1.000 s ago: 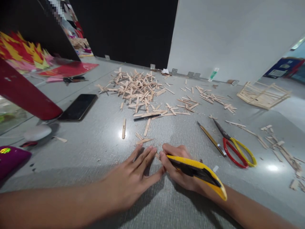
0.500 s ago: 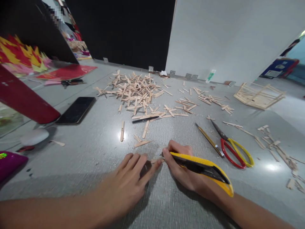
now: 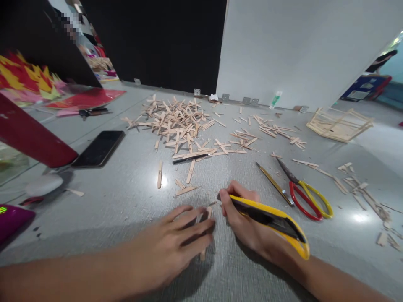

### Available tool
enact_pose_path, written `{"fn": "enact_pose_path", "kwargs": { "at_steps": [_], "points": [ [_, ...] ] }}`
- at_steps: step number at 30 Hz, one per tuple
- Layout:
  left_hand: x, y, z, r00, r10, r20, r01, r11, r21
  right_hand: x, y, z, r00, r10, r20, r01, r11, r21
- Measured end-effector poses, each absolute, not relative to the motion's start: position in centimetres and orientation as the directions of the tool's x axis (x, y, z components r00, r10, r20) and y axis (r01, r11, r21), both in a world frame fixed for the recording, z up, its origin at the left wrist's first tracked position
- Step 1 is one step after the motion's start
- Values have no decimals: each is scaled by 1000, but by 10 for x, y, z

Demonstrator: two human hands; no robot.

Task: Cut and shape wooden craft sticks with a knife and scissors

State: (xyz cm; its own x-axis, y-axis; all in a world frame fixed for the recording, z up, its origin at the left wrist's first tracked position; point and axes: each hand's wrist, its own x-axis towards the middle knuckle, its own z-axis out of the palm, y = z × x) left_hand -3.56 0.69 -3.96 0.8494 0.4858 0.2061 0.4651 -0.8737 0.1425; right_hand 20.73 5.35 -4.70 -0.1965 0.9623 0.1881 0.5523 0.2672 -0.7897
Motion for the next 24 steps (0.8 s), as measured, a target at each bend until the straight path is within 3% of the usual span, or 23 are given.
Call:
{"fn": "enact_pose_path", "kwargs": {
  "at_steps": [2,6,9,24],
  "points": [
    [-37,10,-38,851,492,181,477,-870,124,208,54,-45,-193,962,195,555,271,-786],
    [-41,12,-31,834,549,56,525,-821,225,208,54,-42,-195,957,216,565,289,-773],
    [-43,14,-33,850,526,-22,517,-824,231,208,54,-42,-215,955,205,570,293,-768],
    [-37,10,-60,812,584,0,576,-802,158,208,63,-48,-422,901,99,498,321,-806]
  ]
}}
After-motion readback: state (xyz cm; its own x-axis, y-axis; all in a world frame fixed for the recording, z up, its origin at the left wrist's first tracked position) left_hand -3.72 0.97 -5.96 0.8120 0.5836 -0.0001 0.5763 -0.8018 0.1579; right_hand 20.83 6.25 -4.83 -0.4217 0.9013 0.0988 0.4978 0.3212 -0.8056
